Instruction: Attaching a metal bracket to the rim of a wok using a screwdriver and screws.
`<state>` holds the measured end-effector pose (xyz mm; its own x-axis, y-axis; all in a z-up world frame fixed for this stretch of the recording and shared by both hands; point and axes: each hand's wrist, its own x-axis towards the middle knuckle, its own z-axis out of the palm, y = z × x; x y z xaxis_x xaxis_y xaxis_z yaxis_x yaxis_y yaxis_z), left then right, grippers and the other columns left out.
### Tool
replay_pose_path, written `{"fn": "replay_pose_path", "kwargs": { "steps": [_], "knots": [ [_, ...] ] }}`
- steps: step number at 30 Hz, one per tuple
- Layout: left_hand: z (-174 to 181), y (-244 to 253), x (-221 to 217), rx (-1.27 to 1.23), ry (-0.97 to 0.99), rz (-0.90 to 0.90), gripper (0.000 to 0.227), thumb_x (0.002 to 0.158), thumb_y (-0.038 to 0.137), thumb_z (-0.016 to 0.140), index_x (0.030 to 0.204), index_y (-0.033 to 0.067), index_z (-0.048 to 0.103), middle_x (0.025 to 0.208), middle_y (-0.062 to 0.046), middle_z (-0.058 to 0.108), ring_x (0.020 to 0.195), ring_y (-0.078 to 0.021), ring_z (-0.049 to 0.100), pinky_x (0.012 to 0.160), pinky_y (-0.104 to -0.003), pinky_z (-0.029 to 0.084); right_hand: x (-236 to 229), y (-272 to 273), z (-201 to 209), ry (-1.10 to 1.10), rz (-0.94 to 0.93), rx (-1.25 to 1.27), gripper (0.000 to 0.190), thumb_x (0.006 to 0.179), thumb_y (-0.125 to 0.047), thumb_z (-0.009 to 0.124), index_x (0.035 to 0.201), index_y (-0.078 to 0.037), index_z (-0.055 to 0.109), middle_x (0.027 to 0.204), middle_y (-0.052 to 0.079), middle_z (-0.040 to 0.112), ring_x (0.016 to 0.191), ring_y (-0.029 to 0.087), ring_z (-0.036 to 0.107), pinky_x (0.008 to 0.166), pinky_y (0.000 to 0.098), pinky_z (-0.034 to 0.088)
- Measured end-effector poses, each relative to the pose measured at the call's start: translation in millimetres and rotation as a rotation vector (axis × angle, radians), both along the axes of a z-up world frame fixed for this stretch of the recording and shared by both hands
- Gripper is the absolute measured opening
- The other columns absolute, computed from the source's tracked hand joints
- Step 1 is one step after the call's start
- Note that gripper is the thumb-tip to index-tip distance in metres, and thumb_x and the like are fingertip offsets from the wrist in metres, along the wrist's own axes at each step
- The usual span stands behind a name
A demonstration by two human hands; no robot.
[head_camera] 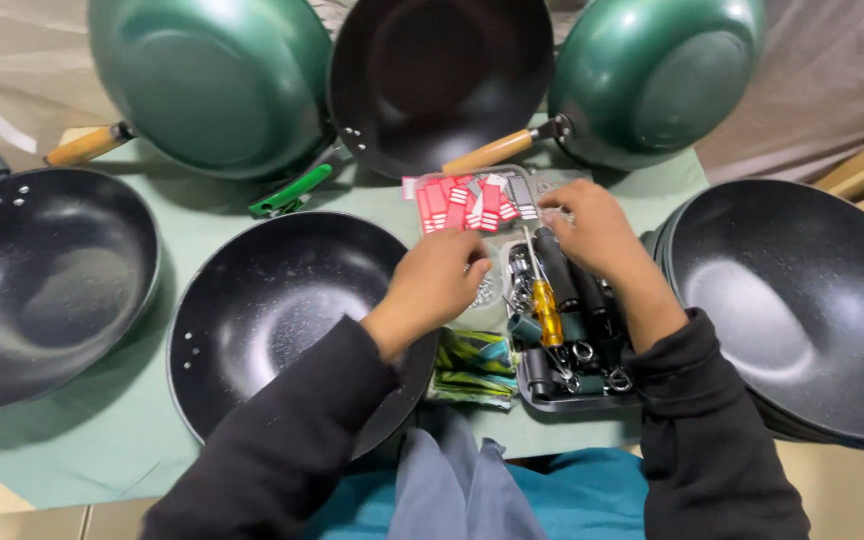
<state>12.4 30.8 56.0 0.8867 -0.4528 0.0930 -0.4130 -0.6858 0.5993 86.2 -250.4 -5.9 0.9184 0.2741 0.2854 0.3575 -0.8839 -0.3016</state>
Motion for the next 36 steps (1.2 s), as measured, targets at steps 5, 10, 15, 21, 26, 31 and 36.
{"fn": "replay_pose_path", "kwargs": {
  "steps": [5, 10, 15, 21, 26, 31, 36],
  "knots": [
    [-89.6, -72.7, 49.7, 0.092, -0.126, 0.055, 0.020, 0.084, 0.025, 0.073, 0.098, 0.0106, 0.076, 0.092, -0.013, 0.067, 0.099, -0.0390, 0.068, 0.077, -0.052, 0.059, -1.8, 8.6, -36.6, 0.202, -0.039, -0.109, 0.018, 0.090, -0.024, 0.072, 0.106, -0.017, 0.077, 0.105, 0.013, 0.066, 0.107, 0.037, 0.065, 0.093, 0.0473, 0.054],
    [-126.8, -97.7, 52.8, 0.144, -0.153, 0.158, 0.029, 0.081, 0.028, 0.078, 0.101, 0.0059, 0.076, 0.105, -0.016, 0.063, 0.112, -0.0400, 0.058, 0.080, -0.055, 0.058, -2.9, 21.1, -60.7, 0.249, -0.043, -0.327, 0.030, 0.084, -0.035, 0.078, 0.110, -0.021, 0.077, 0.114, 0.007, 0.060, 0.116, 0.032, 0.057, 0.094, 0.0456, 0.051],
    [-141.6, -97.2, 54.1, 0.103, -0.055, 0.182, 0.029, 0.082, 0.026, 0.078, 0.104, 0.0082, 0.077, 0.122, -0.014, 0.057, 0.125, -0.0396, 0.048, 0.092, -0.055, 0.055, -18.4, 35.4, -36.4, 0.334, -0.052, -0.434, 0.032, 0.087, -0.041, 0.075, 0.115, -0.026, 0.077, 0.128, 0.003, 0.053, 0.125, 0.029, 0.041, 0.098, 0.0431, 0.039],
    [-142.1, -95.0, 59.0, 0.047, 0.040, 0.180, 0.024, 0.080, 0.025, 0.081, 0.101, 0.0132, 0.077, 0.124, -0.010, 0.056, 0.128, -0.0381, 0.046, 0.096, -0.053, 0.053, -14.0, 27.2, -48.0, 0.329, -0.053, -0.366, 0.025, 0.083, -0.038, 0.081, 0.104, -0.026, 0.077, 0.125, 0.002, 0.053, 0.122, 0.028, 0.043, 0.094, 0.0416, 0.038],
    [-129.5, -91.1, 58.4, 0.029, 0.073, 0.155, 0.017, 0.082, 0.026, 0.081, 0.096, 0.0175, 0.075, 0.116, -0.009, 0.057, 0.125, -0.0375, 0.049, 0.096, -0.053, 0.051, -9.4, 20.8, -45.7, 0.359, -0.023, -0.318, 0.024, 0.079, -0.035, 0.085, 0.096, -0.022, 0.076, 0.124, 0.003, 0.057, 0.121, 0.029, 0.047, 0.094, 0.0424, 0.040],
    [-91.1, -85.0, 50.4, 0.071, 0.118, 0.070, 0.017, 0.083, 0.031, 0.080, 0.095, 0.0214, 0.074, 0.108, -0.008, 0.062, 0.120, -0.0372, 0.055, 0.094, -0.055, 0.049, -9.1, 15.1, -31.8, 0.394, 0.049, -0.247, 0.027, 0.076, -0.030, 0.089, 0.094, -0.014, 0.075, 0.113, 0.009, 0.063, 0.117, 0.034, 0.054, 0.096, 0.0456, 0.046],
    [-102.4, -92.8, 57.3, 0.030, 0.265, 0.051, 0.029, 0.083, 0.030, 0.080, 0.106, 0.0146, 0.069, 0.105, -0.014, 0.073, 0.116, -0.0405, 0.066, 0.092, -0.058, 0.054, -27.9, 23.1, 6.1, 0.549, 0.113, -0.038, 0.027, 0.080, -0.018, 0.084, 0.100, -0.006, 0.070, 0.102, 0.023, 0.074, 0.107, 0.047, 0.067, 0.093, 0.0545, 0.053]
  ]
}}
